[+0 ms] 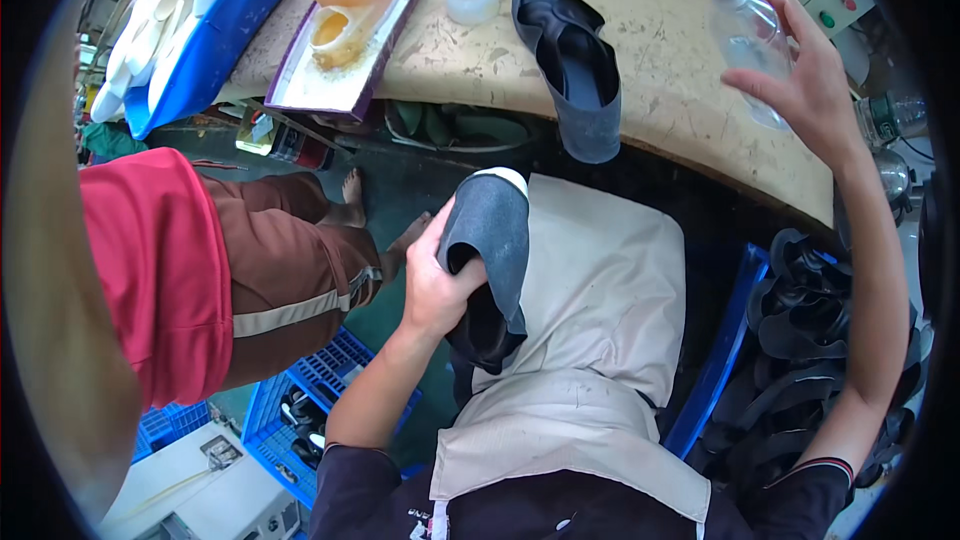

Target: Assembling shoe components by applying adhesive and fitting the upper onto the sole.

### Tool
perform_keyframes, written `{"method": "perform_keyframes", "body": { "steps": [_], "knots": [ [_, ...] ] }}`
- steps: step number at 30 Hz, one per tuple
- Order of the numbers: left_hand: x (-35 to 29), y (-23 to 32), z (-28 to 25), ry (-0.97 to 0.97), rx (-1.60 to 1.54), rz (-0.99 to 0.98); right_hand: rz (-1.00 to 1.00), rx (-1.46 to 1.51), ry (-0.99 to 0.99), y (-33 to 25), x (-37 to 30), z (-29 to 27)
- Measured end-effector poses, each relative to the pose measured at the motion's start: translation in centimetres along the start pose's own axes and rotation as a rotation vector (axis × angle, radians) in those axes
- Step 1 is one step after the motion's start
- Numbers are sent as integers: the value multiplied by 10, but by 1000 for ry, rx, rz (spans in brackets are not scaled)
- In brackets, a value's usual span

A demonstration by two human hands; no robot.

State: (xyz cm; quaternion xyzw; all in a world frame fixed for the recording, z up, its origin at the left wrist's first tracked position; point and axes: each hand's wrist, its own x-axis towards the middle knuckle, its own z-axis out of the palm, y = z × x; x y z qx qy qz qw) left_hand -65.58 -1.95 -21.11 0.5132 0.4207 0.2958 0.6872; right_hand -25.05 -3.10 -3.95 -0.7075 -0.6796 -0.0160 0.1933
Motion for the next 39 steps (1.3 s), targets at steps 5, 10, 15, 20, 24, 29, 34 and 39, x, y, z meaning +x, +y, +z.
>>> {"method": "perform_keyframes", "body": {
  "steps": [5,10,15,20,24,29,34,39],
  "knots": [
    [7,-3,-5,11,173,47,-202,-72,-190,-68,-37,4],
    [9,-9,-9,-7,331,99,-324,-170,-301,-97,-66,34],
    [8,-12,-14,7,432,155,-410,-193,-323,-106,-77,54],
    [4,-10,-17,13,552,197,-426,-218,-321,-104,-81,53],
    [-3,-11,-14,12,638,327,-421,-251,-327,-101,-87,48],
    [-1,-8,-15,-8,767,421,-424,-249,-347,-102,-88,46],
    [-6,1,-12,-42,853,353,-453,-227,-325,-101,-91,47],
    [-9,1,-11,-54,926,400,-452,-250,-355,-109,-94,48]
  ]
}}
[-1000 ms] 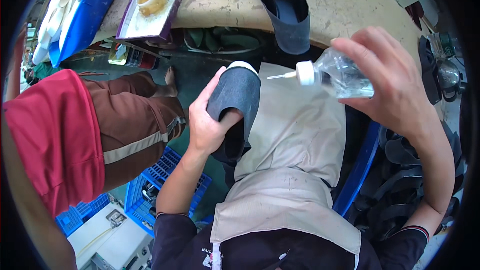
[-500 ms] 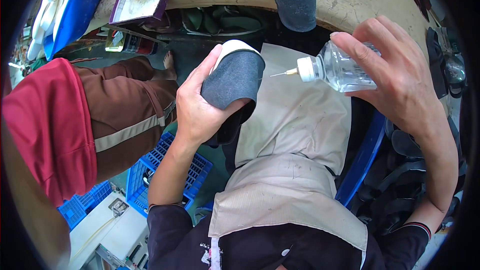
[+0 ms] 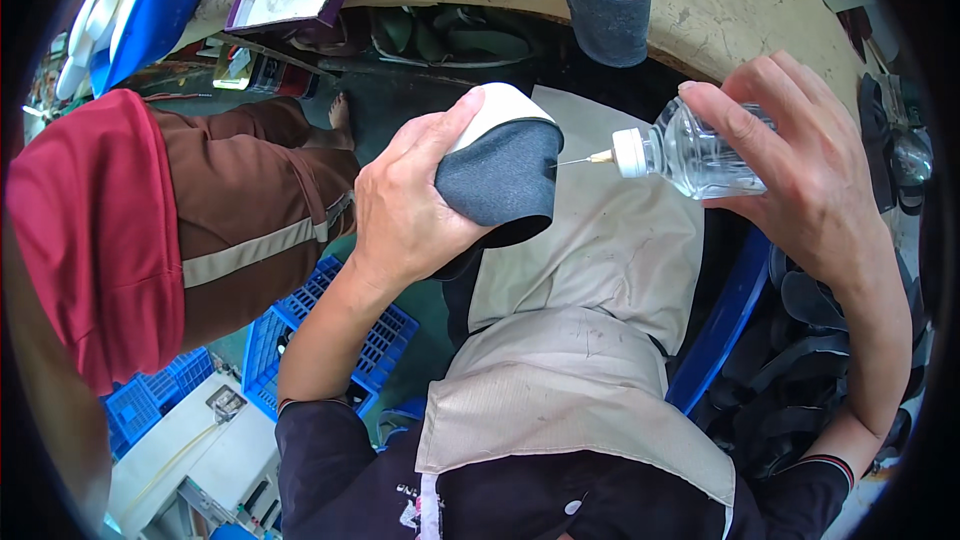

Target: Assembling shoe components by applying adhesive and fitting the upper onto the sole.

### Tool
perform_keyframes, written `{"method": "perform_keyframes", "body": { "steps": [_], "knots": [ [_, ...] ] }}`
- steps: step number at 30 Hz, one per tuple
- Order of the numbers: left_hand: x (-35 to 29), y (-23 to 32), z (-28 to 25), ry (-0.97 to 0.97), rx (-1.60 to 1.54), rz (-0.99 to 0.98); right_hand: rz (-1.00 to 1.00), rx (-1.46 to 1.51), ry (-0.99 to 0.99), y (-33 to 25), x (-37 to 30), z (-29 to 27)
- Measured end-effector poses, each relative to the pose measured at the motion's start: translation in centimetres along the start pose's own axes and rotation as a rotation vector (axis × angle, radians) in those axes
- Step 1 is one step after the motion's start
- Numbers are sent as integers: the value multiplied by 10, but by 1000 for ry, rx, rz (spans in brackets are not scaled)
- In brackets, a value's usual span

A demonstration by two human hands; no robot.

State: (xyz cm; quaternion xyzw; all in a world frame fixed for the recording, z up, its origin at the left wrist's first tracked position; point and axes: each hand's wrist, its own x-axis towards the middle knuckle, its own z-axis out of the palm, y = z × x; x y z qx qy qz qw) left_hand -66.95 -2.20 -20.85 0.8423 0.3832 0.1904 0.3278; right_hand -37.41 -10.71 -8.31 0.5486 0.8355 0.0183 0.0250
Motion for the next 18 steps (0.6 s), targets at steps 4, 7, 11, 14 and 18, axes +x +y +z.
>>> {"method": "perform_keyframes", "body": {
  "steps": [4,7,11,14,18],
  "knots": [
    [-6,-5,6,41,41,96,-8,8,1,-10,-1,3],
    [-9,-4,6,45,55,116,-17,16,1,-15,1,4],
    [-12,-3,3,17,56,81,-32,29,-2,-22,8,2],
    [-20,-4,2,-4,66,64,-24,20,-9,-34,12,1],
    [-30,6,-1,-73,5,20,3,14,1,-36,4,-3]
  ]
}}
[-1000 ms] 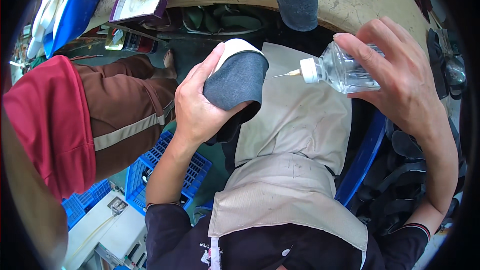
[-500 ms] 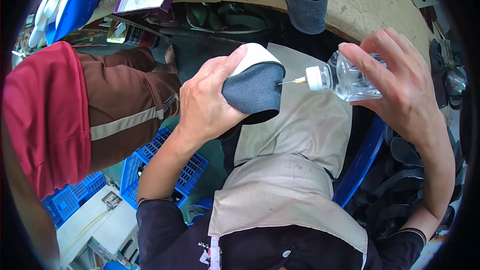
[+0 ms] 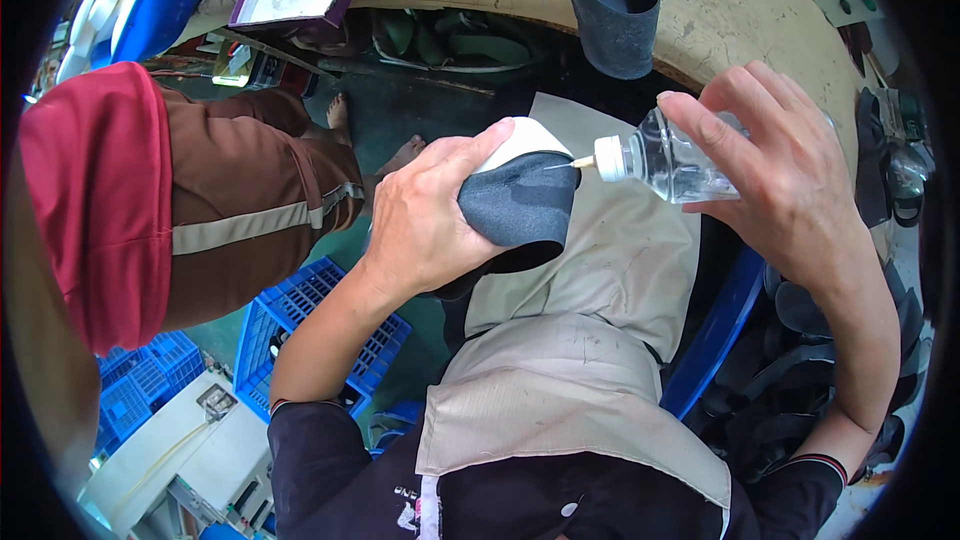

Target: Assembling shoe components by applying adhesive and fitting the upper onto the sole.

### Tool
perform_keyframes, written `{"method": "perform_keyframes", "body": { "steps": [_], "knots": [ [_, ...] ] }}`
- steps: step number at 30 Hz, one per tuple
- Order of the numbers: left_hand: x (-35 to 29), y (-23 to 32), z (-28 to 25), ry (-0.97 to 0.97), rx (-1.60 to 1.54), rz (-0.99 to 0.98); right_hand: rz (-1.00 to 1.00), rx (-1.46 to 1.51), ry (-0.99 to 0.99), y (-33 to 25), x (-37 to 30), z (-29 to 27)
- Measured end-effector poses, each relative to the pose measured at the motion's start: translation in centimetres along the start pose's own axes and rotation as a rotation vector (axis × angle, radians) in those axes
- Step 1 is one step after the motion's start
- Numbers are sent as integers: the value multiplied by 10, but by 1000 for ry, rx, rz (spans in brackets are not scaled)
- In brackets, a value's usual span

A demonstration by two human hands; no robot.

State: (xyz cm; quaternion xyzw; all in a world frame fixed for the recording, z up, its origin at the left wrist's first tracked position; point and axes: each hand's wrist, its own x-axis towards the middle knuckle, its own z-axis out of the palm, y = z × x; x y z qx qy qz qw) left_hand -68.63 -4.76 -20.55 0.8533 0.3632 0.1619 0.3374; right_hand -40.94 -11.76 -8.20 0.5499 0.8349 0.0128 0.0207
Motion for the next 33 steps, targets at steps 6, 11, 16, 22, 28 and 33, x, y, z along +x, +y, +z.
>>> {"method": "perform_keyframes", "body": {
  "steps": [6,11,16,22,28,33],
  "knots": [
    [-4,22,15,-35,-105,-29,16,-2,10,18,-30,-5],
    [-3,14,35,-23,-214,-33,21,-9,-5,26,-41,5],
    [5,9,40,-47,-313,-124,14,-24,-19,31,-42,13],
    [8,15,42,-62,-408,-204,10,-2,-52,33,-51,17],
    [17,26,41,-77,-422,-211,30,9,-18,45,-57,10],
    [27,41,33,-104,-420,-200,52,17,34,59,-59,-2]
  ]
}}
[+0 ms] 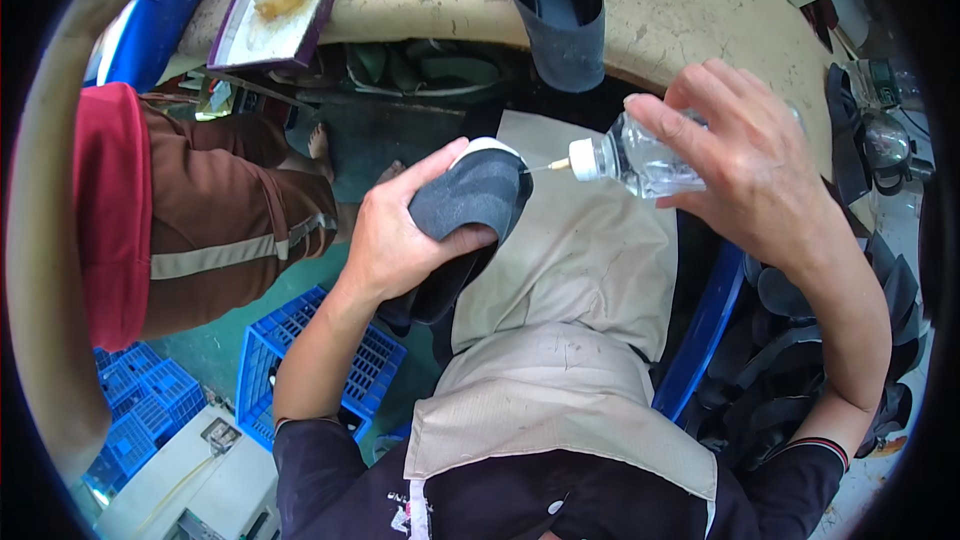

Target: Assembling shoe components by applying adhesive and fitting the upper onto the sole.

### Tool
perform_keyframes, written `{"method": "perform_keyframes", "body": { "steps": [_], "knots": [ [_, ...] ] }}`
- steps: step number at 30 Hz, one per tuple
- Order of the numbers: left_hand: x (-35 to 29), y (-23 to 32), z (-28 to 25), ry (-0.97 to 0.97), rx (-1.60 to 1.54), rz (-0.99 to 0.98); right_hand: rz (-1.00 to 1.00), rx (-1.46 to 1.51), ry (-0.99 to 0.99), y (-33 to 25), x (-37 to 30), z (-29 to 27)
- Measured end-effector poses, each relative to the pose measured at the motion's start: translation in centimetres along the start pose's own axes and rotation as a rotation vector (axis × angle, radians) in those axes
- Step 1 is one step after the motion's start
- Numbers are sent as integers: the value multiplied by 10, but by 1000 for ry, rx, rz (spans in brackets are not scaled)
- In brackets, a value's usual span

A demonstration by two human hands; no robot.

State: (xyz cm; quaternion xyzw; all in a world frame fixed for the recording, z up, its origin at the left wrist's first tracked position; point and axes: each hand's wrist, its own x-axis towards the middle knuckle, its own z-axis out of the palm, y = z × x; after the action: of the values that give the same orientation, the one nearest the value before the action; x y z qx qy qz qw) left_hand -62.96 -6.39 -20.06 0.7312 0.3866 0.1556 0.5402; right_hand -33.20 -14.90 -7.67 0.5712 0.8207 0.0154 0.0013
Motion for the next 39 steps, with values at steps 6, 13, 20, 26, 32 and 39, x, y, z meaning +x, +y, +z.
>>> {"method": "perform_keyframes", "body": {
  "steps": [6,13,20,26,32,39],
  "knots": [
    [0,30,-1,36,-66,85,72,67,39,10,-12,-23],
    [4,64,-11,114,-351,161,355,424,351,73,-25,-64],
    [26,79,21,186,-638,148,794,610,593,167,-36,-30],
    [44,60,55,308,-465,166,1057,361,947,170,-30,13],
    [37,8,97,397,-430,123,648,1194,1011,20,-4,67],
    [11,-23,101,300,-633,120,482,669,490,-108,21,120]
  ]
}}
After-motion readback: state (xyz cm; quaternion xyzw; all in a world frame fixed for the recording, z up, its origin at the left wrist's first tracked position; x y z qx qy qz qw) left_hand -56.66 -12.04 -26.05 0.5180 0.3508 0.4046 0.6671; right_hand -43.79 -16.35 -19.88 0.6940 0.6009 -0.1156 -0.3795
